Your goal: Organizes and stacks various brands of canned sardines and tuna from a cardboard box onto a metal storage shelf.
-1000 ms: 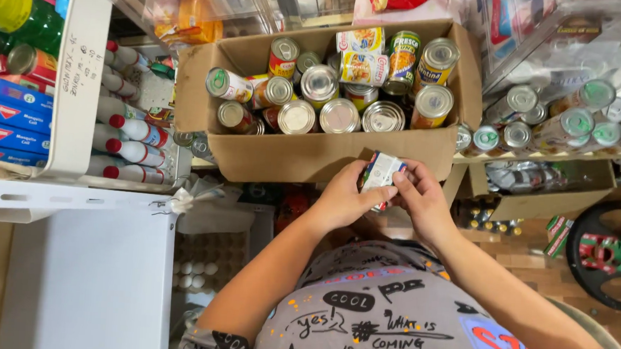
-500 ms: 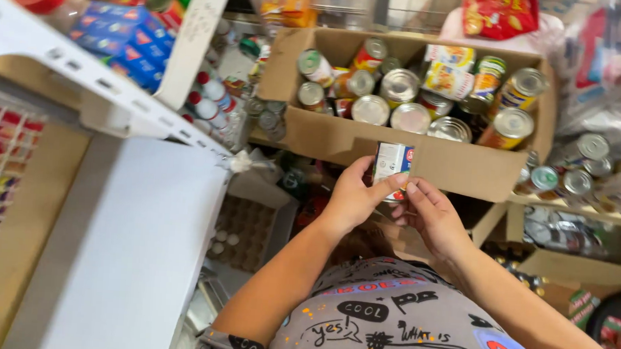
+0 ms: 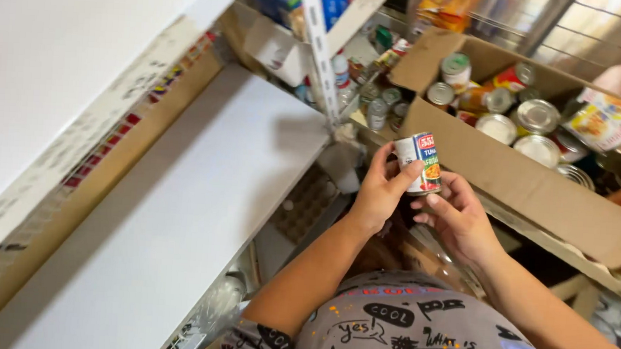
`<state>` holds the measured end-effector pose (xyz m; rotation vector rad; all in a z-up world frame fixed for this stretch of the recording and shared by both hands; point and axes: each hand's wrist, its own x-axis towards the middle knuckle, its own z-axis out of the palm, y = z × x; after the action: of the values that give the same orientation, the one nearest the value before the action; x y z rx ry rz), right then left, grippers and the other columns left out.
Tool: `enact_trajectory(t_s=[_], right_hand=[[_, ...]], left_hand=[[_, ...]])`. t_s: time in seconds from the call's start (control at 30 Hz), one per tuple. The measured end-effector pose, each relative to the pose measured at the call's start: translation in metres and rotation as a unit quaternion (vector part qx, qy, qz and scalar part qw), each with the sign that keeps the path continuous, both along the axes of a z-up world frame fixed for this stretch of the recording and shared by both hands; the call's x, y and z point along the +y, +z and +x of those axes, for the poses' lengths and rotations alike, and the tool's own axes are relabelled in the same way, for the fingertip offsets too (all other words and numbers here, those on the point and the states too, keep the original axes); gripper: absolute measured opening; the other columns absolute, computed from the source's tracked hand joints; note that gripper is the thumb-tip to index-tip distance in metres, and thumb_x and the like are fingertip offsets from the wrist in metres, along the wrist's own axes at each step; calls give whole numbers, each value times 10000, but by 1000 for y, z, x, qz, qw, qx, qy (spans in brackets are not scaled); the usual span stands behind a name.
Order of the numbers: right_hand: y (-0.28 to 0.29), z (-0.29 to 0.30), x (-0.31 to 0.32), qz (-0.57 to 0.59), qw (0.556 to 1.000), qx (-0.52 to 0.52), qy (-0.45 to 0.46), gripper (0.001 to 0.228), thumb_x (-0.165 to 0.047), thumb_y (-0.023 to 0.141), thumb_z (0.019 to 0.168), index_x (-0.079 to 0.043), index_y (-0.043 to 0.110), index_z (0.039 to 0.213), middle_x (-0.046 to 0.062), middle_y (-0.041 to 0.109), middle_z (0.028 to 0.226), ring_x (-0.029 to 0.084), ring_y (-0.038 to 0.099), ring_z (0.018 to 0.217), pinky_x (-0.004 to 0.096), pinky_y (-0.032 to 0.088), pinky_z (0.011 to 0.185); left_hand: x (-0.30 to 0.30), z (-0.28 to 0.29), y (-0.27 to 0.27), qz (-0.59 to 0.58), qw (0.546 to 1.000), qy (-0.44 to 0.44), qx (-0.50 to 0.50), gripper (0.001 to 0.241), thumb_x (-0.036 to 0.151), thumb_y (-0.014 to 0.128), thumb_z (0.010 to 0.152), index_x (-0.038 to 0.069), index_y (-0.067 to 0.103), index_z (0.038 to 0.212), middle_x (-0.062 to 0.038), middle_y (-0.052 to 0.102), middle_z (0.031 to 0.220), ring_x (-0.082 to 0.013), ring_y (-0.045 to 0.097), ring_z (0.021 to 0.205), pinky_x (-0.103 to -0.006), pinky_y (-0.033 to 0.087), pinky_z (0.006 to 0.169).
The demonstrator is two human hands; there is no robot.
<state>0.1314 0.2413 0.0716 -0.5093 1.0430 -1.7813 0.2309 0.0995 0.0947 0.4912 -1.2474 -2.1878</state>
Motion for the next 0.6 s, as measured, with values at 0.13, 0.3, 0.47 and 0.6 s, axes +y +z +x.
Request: enact_trajectory(t_s=[0.13, 0.3, 0.47, 0.6], right_hand=[[8, 16, -23, -25, 999, -23, 31, 360, -165, 614, 990, -77, 509, 1324, 96, 628, 1204, 210, 656, 1058, 400, 567, 867], [20, 52, -45, -38, 997, 42, 44, 305, -69, 635, 964, -73, 513, 1243, 54, 615, 1165, 157, 636, 1075, 373, 574, 903], [13, 72, -67, -32, 993, 52, 96, 311, -60, 637, 969, -66, 520, 1256, 45, 633, 1142, 142, 634, 1037, 332, 551, 878], [24, 89, -89, -49, 983, 92, 150, 330, -77, 621, 984, -57, 524, 1299, 45, 642, 1138, 129, 630, 1024, 317, 546, 865]], left_hand=[[-26, 31, -18, 33, 999, -7, 11, 459, 243, 686, 968, 78, 503, 1356, -40, 634, 1203, -148, 647, 1074, -348, 543, 941], [-36, 73, -15, 63, 997, 10, 35, 390, 290, 646, 1009, 57, 552, 1307, -60, 661, 1169, -171, 661, 1045, -373, 534, 904], [-43, 116, 3, 58, 996, 47, 53, 375, 256, 657, 1007, 52, 579, 1312, -52, 665, 1181, -157, 652, 1054, -357, 530, 929], [-49, 149, 13, 15, 991, 115, 68, 386, 187, 689, 1003, 5, 558, 1316, -61, 645, 1211, -140, 629, 1099, -335, 517, 980]])
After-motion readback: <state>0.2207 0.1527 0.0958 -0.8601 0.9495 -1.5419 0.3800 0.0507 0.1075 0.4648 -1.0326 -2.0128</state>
